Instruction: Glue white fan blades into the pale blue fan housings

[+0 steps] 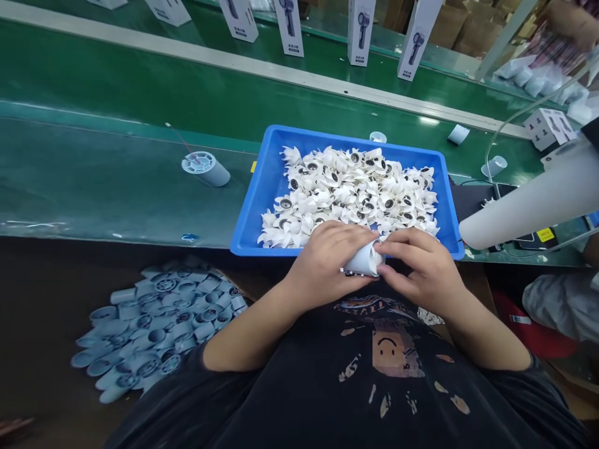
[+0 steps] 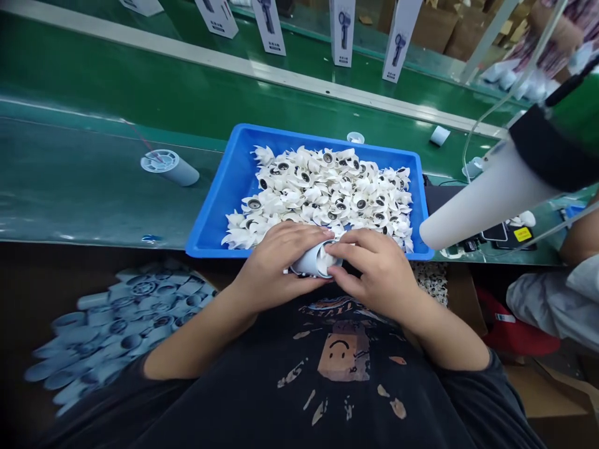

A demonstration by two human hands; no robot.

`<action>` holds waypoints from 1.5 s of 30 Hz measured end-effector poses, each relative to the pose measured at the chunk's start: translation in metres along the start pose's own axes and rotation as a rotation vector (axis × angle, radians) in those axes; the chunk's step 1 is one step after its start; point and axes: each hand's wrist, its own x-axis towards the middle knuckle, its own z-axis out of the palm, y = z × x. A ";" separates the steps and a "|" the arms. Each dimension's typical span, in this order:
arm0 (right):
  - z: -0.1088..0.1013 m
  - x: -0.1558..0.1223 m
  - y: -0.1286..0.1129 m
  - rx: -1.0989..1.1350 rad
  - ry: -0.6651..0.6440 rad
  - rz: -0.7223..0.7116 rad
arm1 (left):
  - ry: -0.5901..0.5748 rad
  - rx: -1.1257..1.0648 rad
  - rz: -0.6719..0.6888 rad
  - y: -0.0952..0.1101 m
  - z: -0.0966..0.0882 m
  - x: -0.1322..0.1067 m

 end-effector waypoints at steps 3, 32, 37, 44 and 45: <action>0.000 0.003 -0.004 -0.077 -0.037 -0.009 | 0.044 0.016 0.052 0.002 0.003 -0.003; 0.007 -0.044 0.009 0.071 0.287 -0.139 | 0.017 0.026 -0.143 -0.028 -0.030 -0.007; 0.012 -0.081 0.019 0.085 0.415 0.041 | -0.044 0.279 -0.555 -0.109 -0.092 0.023; 0.018 -0.098 0.018 0.090 0.502 0.147 | 0.067 0.459 -0.854 -0.230 -0.109 0.078; 0.018 -0.099 0.017 0.088 0.505 0.146 | 0.034 0.452 -0.901 -0.237 -0.103 0.085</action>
